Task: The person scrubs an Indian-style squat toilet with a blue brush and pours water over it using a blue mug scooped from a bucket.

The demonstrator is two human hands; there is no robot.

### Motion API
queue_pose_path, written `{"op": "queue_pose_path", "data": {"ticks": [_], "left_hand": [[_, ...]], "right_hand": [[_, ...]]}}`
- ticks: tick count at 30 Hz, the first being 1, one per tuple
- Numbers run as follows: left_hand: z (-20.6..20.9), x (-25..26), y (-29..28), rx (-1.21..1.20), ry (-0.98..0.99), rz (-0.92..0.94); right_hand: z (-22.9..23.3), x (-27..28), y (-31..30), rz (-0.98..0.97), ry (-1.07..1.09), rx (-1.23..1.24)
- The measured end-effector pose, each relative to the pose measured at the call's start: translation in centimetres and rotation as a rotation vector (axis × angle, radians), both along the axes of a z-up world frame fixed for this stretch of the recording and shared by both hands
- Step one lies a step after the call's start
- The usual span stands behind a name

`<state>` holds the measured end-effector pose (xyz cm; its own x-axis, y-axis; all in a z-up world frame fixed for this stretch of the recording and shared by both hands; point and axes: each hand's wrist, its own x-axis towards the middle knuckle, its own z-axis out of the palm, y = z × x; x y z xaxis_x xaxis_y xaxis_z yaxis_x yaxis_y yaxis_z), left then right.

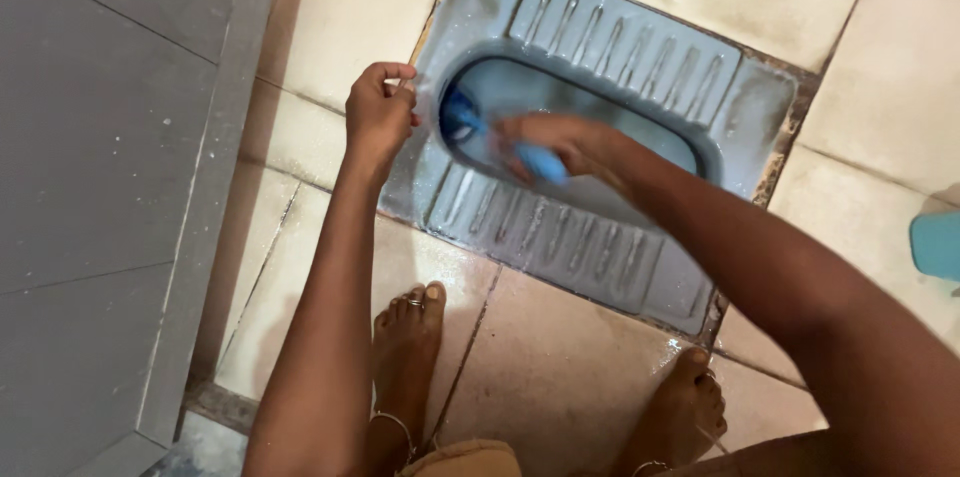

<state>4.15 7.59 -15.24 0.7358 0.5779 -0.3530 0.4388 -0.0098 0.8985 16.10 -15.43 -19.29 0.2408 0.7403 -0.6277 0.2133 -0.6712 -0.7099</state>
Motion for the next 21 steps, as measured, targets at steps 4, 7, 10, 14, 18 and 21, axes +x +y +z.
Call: {"op": "queue_pose_path", "data": {"ticks": [4,7,10,14,18,21], "left_hand": [[-1.2,-0.4,-0.1,0.004,0.032,-0.006],[-3.8,0.2,-0.4,0.114,-0.035,-0.033],[-7.4,1.3,-2.0,0.386,-0.171,-0.017],[-10.0,1.1,-8.3,0.114,-0.013,-0.068],[-8.0,1.5,-12.2,-0.610,0.292,-0.066],[-8.6,2.0,-11.9,-1.065,0.092,0.027]], "right_hand": [[0.9,1.0,-1.3,0.583,-0.813,-0.331],[2.5,1.3,1.1,0.680,-1.187,-0.314],[4.3,0.6,2.8,0.728,-1.349,-0.399],[6.0,-0.2,1.0,0.475,-0.965,-0.193],[7.9,-0.6,-0.5,0.049,-0.999,0.101],[7.3,-5.0,1.4,-0.043,-0.864,0.097]]}}
